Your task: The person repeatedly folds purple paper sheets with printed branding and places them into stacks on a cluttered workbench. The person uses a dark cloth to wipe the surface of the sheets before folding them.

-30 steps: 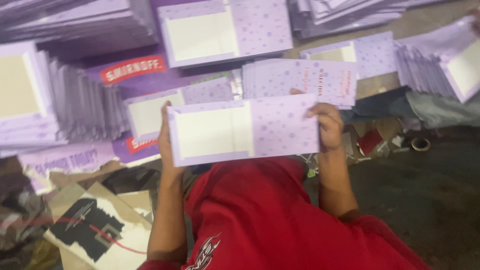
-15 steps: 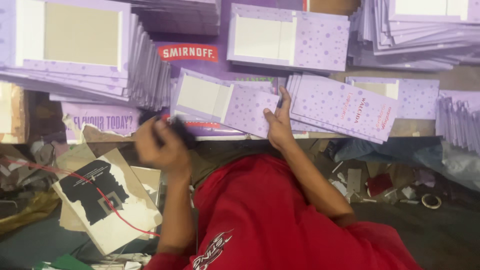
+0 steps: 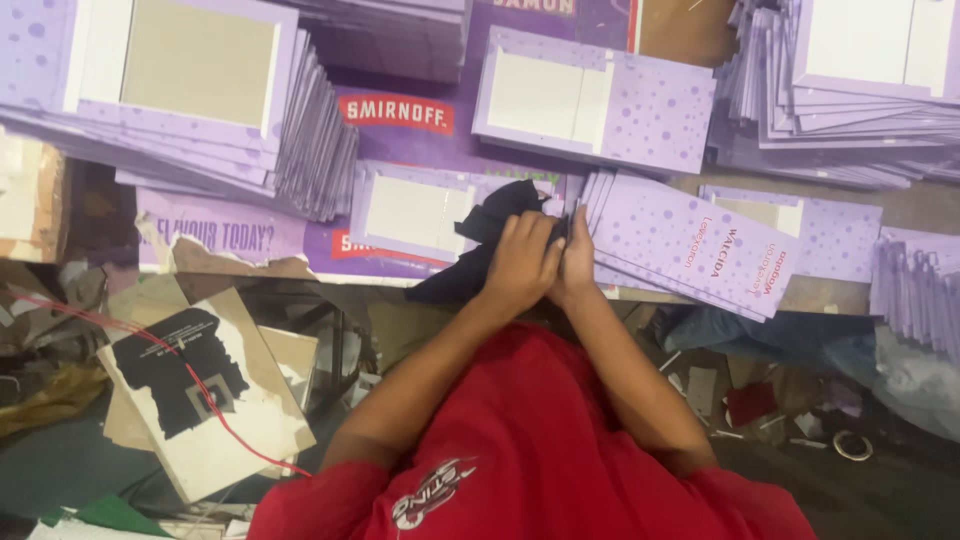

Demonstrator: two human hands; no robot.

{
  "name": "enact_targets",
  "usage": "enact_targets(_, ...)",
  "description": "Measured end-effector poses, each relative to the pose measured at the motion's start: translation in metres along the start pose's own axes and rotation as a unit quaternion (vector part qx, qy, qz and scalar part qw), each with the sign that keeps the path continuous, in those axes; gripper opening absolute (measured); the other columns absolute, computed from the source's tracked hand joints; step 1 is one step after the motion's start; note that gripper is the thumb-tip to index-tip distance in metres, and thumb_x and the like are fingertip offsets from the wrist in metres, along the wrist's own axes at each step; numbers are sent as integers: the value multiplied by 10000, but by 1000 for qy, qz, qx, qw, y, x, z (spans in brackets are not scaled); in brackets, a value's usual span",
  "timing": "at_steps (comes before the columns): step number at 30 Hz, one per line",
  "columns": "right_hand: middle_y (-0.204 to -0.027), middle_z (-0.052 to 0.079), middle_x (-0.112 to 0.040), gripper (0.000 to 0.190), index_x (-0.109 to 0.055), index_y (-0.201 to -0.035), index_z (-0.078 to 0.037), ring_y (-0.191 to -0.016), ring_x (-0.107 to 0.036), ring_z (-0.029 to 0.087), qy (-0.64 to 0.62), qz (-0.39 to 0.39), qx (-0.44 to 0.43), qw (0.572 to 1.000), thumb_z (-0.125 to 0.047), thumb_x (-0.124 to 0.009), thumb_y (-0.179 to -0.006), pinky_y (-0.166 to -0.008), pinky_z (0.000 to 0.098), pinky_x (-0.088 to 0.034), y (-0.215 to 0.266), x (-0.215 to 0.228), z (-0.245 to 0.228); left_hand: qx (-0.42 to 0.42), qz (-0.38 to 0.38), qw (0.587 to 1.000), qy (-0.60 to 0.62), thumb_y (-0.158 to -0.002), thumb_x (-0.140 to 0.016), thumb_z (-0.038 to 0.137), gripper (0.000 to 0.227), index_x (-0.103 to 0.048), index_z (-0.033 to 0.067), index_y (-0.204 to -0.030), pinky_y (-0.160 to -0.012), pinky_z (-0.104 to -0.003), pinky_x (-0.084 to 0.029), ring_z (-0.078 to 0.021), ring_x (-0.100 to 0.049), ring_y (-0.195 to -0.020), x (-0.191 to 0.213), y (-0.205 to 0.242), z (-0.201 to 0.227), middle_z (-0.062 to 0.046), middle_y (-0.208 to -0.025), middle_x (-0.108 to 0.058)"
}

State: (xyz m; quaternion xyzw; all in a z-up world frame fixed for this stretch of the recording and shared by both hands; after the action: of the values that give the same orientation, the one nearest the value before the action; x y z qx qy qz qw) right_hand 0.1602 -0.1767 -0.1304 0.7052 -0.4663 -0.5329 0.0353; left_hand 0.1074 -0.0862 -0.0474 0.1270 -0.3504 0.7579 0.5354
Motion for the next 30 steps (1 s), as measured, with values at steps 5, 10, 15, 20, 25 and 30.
enact_targets(5,-1354,127,-605,488,-529,-1407,-52,-1290,-581,268,45,2,70,997,-434,-384,-1140,-1147,456,-462,4,4,8,112,-57,992,4,-919,-691,187,220,-636,1,-1023,-847,-522,-486,-423,-575,-988,5,-11,-32,-217,-1039,-623)
enact_targets(10,-1350,137,-613,405,-501,-1406,-32,-1253,-603,273,66,29,47,996,-259,-436,-1077,-1100,449,-484,-4,8,16,197,78,955,-206,-949,-642,206,253,-627,-12,-1076,-784,-504,-530,-424,-592,-986,9,-38,-65,-237,-1111,-620)
enact_targets(15,-1312,158,-622,378,-487,-1397,2,-1197,-627,272,113,31,71,991,-135,-471,-1045,-1040,413,-520,-4,9,19,162,41,936,-311,-961,-659,278,287,-678,55,-1140,-714,-452,-561,-374,-614,-991,37,-40,-68,-150,-1118,-637)
enact_targets(20,-1308,160,-623,382,-479,-1413,40,-1172,-613,233,296,71,178,936,-35,-497,-1039,-1007,364,-510,-3,-8,11,127,-75,954,-262,-891,-709,480,506,-703,155,-1279,-623,-460,-544,-357,-611,-924,81,3,-38,-152,-1075,-634)
enact_targets(25,-1426,314,-458,696,-188,-1531,121,-1269,-520,374,598,37,204,774,-66,-555,-970,-1070,406,-451,-1,-29,23,140,-110,950,-257,-902,-712,450,498,-688,208,-1337,-648,-456,-558,-368,-612,-957,87,24,-45,-152,-1163,-630)
enact_targets(30,-1445,411,-324,883,-99,-1553,142,-1323,-391,491,723,76,223,649,-59,-657,-899,-1132,474,-348,-8,-60,37,101,-147,956,-232,-850,-684,340,514,-686,230,-1351,-636,-466,-569,-376,-615,-913,93,9,-51,-199,-1183,-613)
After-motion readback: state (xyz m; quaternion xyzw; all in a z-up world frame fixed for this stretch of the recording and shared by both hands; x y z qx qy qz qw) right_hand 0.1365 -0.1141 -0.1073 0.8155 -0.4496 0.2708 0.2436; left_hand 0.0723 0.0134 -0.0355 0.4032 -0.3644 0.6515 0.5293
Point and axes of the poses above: each hand's wrist, its own y-axis away from the middle knuckle, its own x-axis out of the back of the hand, z = x × y, the point moved 4 cm from there along -y, towards the middle knuckle
